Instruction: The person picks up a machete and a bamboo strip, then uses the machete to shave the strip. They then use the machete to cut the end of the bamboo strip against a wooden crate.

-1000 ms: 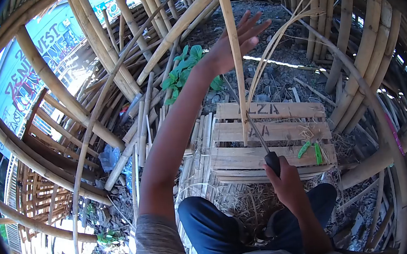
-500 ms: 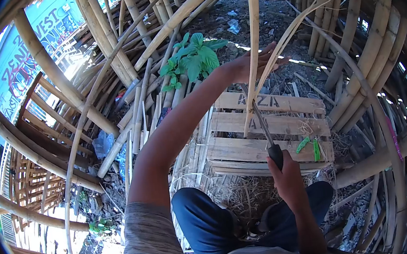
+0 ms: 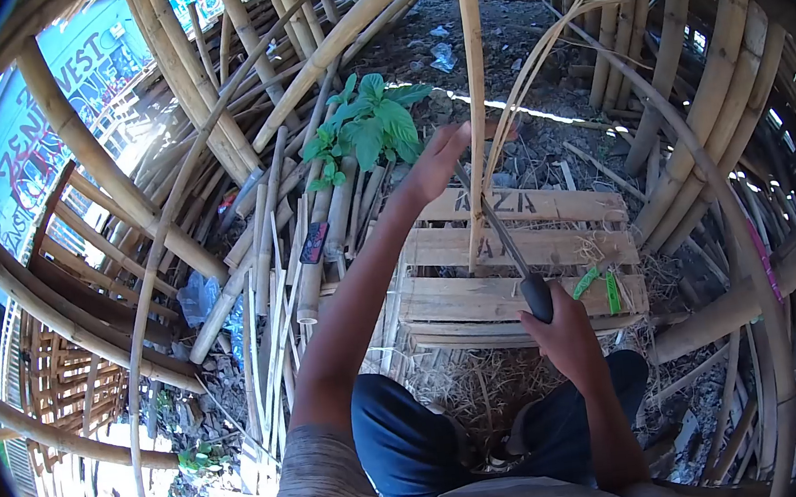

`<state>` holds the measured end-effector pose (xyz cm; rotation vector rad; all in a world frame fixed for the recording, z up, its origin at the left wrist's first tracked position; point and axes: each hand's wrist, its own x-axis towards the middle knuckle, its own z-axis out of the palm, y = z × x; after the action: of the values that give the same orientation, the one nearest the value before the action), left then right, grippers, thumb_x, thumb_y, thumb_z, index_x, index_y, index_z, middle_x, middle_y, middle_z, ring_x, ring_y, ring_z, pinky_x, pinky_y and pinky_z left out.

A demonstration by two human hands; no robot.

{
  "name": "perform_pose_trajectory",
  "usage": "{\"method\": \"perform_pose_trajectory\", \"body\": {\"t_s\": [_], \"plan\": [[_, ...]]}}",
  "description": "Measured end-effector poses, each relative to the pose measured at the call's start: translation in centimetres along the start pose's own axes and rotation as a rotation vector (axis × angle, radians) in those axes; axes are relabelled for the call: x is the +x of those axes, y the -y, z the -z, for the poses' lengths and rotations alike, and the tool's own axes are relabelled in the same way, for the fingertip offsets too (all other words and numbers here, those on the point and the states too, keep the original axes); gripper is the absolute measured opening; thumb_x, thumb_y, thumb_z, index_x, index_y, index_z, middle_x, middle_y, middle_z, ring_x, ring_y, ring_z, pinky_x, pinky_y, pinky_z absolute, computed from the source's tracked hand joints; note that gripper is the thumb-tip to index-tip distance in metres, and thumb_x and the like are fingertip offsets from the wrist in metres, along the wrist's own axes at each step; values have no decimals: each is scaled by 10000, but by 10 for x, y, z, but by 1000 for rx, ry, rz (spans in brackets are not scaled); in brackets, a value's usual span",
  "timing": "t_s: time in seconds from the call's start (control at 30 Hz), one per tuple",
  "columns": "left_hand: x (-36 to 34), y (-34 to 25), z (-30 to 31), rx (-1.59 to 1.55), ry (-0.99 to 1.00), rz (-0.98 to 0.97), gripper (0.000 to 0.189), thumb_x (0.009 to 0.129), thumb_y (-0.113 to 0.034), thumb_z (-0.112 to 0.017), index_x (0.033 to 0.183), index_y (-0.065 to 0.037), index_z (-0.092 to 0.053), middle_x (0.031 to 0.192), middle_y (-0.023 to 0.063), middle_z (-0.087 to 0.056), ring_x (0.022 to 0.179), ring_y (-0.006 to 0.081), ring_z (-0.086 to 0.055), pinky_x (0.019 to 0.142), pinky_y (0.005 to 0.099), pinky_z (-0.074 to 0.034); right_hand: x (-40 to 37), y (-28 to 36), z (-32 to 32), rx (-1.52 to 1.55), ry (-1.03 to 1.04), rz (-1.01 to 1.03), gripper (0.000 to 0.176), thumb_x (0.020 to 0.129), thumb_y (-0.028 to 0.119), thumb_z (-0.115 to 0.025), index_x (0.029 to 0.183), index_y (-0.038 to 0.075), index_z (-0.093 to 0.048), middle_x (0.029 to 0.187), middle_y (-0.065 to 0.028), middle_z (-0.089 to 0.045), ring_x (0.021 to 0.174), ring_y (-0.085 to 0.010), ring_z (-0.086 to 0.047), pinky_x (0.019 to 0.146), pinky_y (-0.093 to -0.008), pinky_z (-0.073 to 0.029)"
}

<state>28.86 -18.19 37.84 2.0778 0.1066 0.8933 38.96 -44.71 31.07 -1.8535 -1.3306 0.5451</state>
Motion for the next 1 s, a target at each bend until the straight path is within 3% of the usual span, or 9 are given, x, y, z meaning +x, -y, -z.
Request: {"method": "perform_pose_trajectory", "body": {"t_s": [0.13, 0.37, 0.4, 0.47, 0.57, 0.7, 0.73, 0.9, 1.0], "plan": [[-1, -20, -35, -556, -97, -171, 527, 995, -350, -404, 1366, 24, -408, 1222, 195, -591, 1175, 280, -549, 1001, 404, -396, 2, 3, -4, -1, 9, -17, 304, 843, 129, -636, 1061, -52, -524, 598, -94, -561, 448, -161, -576, 419, -316, -439], [18, -40, -28, -457, -197, -148, 676, 985, -447, -398, 1463, 1, -230, 1331, 207, -502, 1212, 301, -521, 1027, 422, -395, 0, 24, 5, -48, -10, 22, 297, 841, 107, -618, 1055, -66, -507, 609, -114, -569, 448, -191, -588, 418, -328, -443], [17, -46, -26, -248, -185, -178, 724, 974, -525, -341, 1491, -46, -178, 1419, 182, -419, 1317, 296, -410, 1106, 439, -276, 4, 22, 3, -46, -13, 22, 297, 841, 107, -618, 1055, -66, -507, 609, -114, -569, 448, -191, -588, 418, -328, -443], [0, -8, -24, -139, -185, -160, 751, 962, -568, -306, 1499, -65, -160, 1453, 172, -372, 1359, 293, -335, 1127, 439, -212, 3, 10, -8, -21, -13, -83, 301, 812, 138, -647, 966, -83, -512, 700, -293, -595, 720, -457, -619, 578, -476, -450], [-29, 5, -19, -53, -245, -192, 827, 927, -659, -228, 1507, -81, -115, 1513, 160, -276, 1430, 282, -178, 1153, 441, -106, 4, -1, -4, -64, -6, 2, 296, 837, 121, -619, 1033, -65, -496, 636, -111, -560, 455, -187, -584, 414, -322, -446], [-78, 33, -17, -118, -448, 32, 662, 970, -513, -296, 1444, -51, -304, 1473, 152, -352, 1398, 274, -260, 1145, 408, -143, 6, 14, 10, 2, 63, -49, 321, 829, 139, -631, 1036, -63, -492, 644, -106, -554, 447, -169, -567, 416, -315, -445], [-82, 33, -16, -107, -481, 107, 538, 1002, -393, -334, 1397, -37, -413, 1448, 145, -397, 1380, 267, -303, 1141, 376, -168, 4, 28, 15, 28, 98, -120, 316, 831, 149, -637, 1007, -72, -496, 665, -180, -576, 546, -281, -604, 496, -379, -461], [-46, 25, 8, 36, -415, -27, 447, 1004, -300, -356, 1268, 9, -541, 1372, 158, -480, 1323, 282, -390, 1111, 371, -241, 6, 38, 14, 34, 151, -190, 337, 837, 179, -641, 993, -85, -501, 697, -255, -605, 654, -391, -645, 584, -441, -479], [10, 0, 33, 46, -328, -144, 414, 996, -277, -382, 1229, 7, -574, 1326, 167, -522, 1276, 296, -448, 1061, 374, -327, 5, 21, 4, -69, 121, -42, 327, 838, 157, -642, 1044, -56, -503, 675, -116, -579, 442, -160, -566, 425, -316, -437]]}}
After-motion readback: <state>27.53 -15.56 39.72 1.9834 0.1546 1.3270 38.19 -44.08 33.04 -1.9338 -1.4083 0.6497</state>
